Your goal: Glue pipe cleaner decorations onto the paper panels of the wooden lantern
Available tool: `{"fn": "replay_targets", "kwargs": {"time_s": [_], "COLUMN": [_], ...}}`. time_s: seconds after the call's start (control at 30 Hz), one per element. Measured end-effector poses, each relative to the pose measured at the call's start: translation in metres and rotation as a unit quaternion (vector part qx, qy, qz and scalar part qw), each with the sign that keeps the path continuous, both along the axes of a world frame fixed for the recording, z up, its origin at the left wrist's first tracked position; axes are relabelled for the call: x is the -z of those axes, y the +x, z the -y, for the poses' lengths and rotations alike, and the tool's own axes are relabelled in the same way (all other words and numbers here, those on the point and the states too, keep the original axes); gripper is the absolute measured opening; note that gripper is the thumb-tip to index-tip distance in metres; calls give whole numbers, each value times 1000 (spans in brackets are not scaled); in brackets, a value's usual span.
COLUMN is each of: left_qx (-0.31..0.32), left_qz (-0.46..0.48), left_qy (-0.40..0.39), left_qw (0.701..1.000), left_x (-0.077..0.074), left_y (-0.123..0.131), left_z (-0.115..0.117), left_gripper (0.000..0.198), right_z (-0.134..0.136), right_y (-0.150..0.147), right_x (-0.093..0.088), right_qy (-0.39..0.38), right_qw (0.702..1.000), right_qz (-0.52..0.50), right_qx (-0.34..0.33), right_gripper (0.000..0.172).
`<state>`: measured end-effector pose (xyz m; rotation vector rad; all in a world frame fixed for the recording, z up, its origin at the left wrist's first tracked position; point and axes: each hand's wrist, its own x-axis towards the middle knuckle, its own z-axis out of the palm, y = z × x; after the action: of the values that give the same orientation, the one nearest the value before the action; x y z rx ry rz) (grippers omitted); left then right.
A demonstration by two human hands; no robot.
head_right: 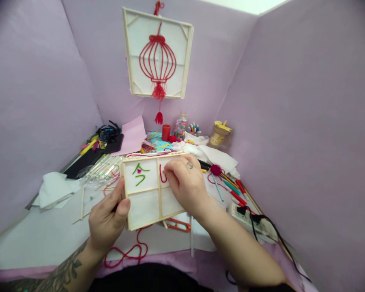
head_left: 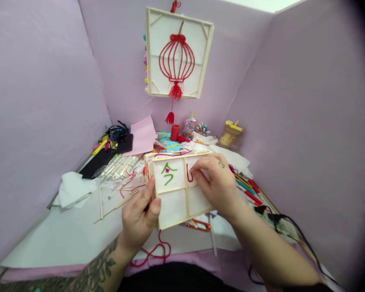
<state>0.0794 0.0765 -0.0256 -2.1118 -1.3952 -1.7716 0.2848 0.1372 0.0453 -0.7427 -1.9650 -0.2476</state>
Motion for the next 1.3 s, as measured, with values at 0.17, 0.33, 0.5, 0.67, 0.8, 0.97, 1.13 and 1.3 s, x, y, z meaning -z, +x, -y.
{"fn": "replay_targets", "kwargs": {"time_s": [0.17, 0.33, 0.5, 0.67, 0.8, 0.97, 1.13, 1.3], "left_qx": [-9, 0, -12, -16, -19, -28, -26, -31], "left_qz": [2, -1, -7, -13, -19, -23, -29, -28], "left_qy": [-5, 4, 6, 6, 4, -1, 2, 2], "left_qw": [1000, 1000, 1000, 1000, 1000, 999, 999, 999], "left_x": [1, 2, -2, -5, -5, -3, -2, -3], "left_y": [0, 0, 0, 1, 1, 0, 0, 0], "left_z": [0, 0, 1, 2, 2, 2, 2, 2], "left_gripper": [48, 51, 50, 48, 48, 49, 50, 50], "right_z": [0, -3, 2, 17, 17, 12, 12, 9], "right_y": [0, 3, 11, 13, 11, 10, 11, 12], "right_x": [2, 2, -2, 5, 15, 15, 18, 24], "right_qy": [4, 26, 67, -6, -17, -6, 39, 107], "right_qw": [1000, 999, 990, 998, 997, 998, 996, 989], "right_qz": [0, -10, -99, -48, -48, -48, -24, 9], "right_qx": [10, 22, 80, 48, 50, 50, 75, 106], "right_gripper": [15, 15, 14, 12, 19, 20, 24, 35]}}
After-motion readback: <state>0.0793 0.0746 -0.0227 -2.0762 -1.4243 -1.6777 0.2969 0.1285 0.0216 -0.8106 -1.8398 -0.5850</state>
